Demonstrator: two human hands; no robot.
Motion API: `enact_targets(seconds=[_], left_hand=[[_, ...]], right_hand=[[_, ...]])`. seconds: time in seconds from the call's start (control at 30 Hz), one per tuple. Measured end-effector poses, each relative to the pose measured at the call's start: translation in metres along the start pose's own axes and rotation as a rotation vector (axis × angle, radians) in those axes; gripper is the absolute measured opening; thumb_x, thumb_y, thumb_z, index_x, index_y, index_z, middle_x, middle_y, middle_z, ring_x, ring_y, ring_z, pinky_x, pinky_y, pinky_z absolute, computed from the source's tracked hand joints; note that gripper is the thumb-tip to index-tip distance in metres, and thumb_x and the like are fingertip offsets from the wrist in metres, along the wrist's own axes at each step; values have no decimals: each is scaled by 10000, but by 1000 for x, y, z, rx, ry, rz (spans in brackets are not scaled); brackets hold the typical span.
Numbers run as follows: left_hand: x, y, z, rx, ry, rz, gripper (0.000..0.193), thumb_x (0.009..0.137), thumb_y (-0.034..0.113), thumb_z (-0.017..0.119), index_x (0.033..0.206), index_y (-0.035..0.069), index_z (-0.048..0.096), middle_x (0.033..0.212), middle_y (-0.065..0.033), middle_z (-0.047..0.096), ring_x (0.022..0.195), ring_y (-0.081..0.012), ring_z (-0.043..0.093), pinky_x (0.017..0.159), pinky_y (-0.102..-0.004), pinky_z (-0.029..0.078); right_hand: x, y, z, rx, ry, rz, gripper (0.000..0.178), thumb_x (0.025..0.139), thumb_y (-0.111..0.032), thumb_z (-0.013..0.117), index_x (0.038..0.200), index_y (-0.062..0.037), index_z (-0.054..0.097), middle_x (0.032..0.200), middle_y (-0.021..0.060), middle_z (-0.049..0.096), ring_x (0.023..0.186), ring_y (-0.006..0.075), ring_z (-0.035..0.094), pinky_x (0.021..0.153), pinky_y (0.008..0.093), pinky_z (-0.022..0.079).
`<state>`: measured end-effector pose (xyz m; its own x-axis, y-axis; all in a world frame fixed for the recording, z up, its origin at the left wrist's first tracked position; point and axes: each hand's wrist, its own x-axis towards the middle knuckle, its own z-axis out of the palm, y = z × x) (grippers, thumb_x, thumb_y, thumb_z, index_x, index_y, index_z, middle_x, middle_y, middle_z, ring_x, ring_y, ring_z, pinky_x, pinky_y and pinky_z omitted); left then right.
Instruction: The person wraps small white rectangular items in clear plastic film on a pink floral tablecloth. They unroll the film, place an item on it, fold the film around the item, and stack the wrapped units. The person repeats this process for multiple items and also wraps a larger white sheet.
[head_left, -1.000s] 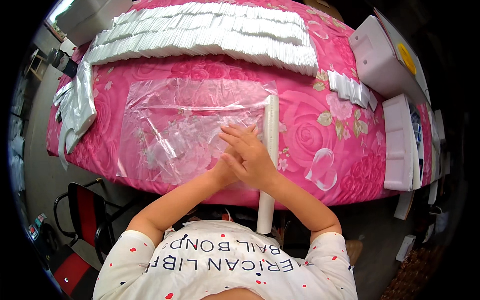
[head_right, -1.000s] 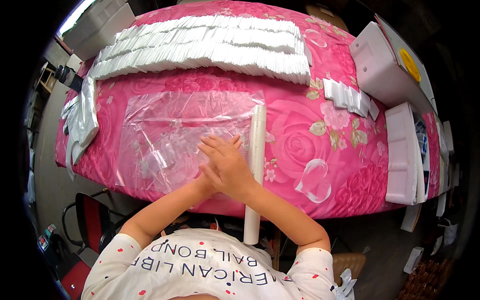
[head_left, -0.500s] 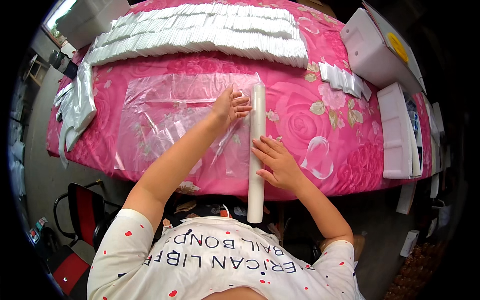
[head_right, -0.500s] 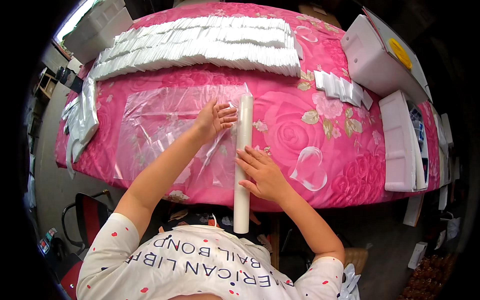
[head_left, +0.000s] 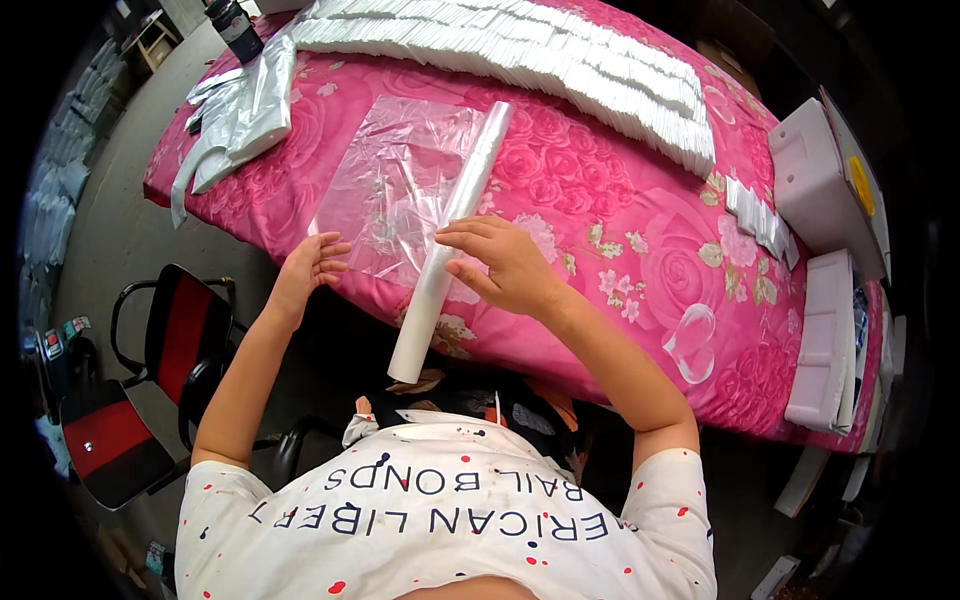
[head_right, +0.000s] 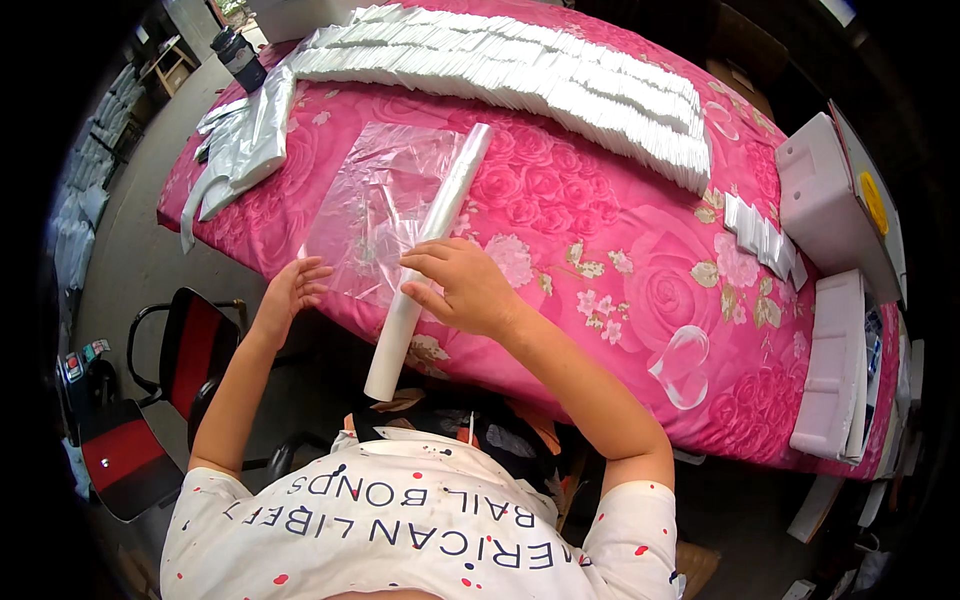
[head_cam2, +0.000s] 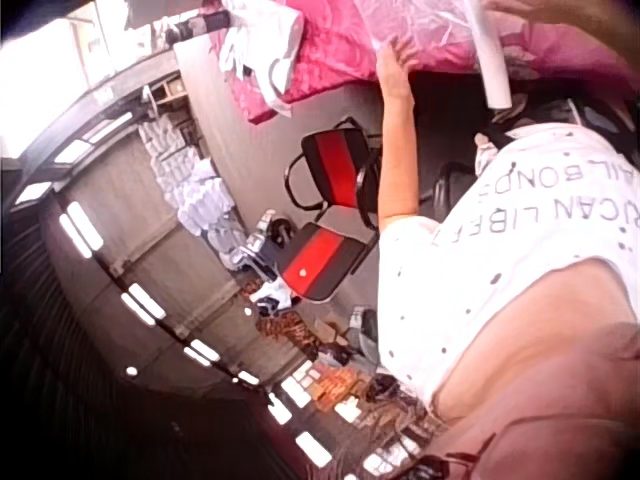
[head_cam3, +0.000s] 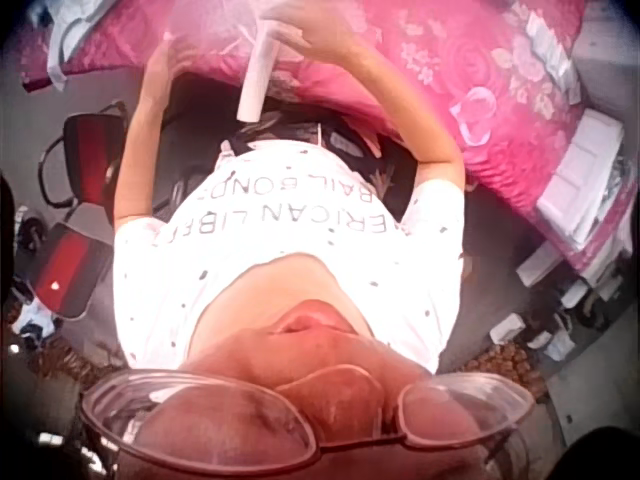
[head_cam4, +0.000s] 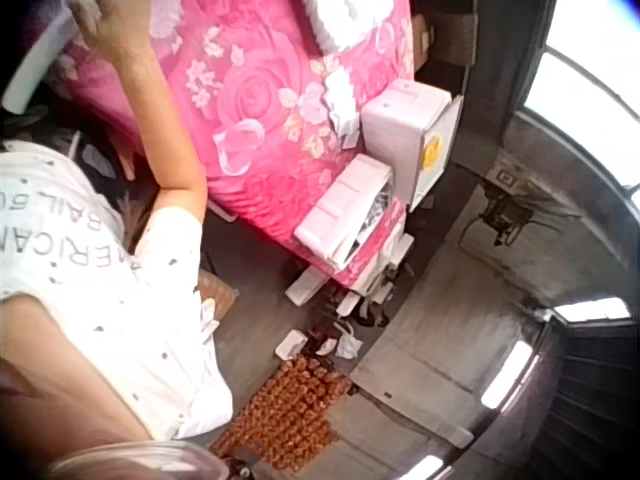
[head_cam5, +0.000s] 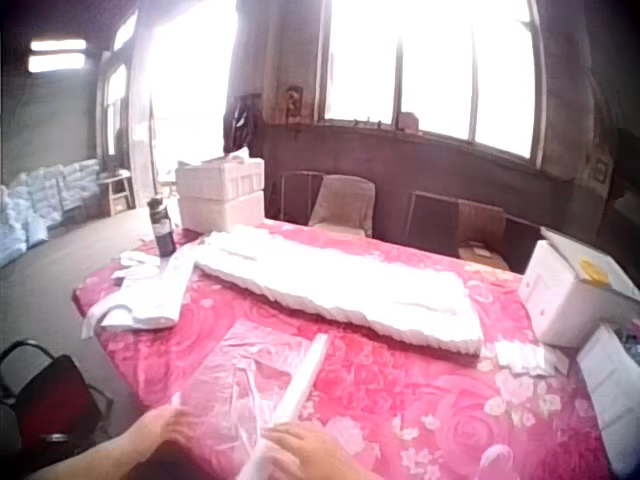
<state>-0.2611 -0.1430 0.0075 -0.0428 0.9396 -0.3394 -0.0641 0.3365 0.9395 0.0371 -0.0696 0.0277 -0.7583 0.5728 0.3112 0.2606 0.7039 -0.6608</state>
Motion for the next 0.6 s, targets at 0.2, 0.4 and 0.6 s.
enact_targets(seconds=[0.2,0.4,0.6], left_hand=[[-55,-36,-20,60,110,34,472,942,371,346,1229,6,434,1140,-108,559,911,-127,551,785,-252,426],[-53,-29,3,496,242,252,477,901,249,481,1262,-43,371,1156,-166,501,984,-229,536,850,-321,427],[-34,-22,5,1137,442,97,752,724,242,694,1293,-56,302,1076,-199,534,887,-345,563,774,-375,463]], right_hand=[[53,36,31,-413,-172,-141,522,861,-389,486,1276,-77,432,1329,141,410,1251,299,349,1035,431,261],[127,41,95,-406,-137,-243,574,858,-463,439,1268,-60,444,1323,137,420,1289,306,290,1060,442,210],[185,22,148,-385,3,-72,564,841,-373,487,1290,-40,419,1336,179,388,1311,322,237,1076,460,142]])
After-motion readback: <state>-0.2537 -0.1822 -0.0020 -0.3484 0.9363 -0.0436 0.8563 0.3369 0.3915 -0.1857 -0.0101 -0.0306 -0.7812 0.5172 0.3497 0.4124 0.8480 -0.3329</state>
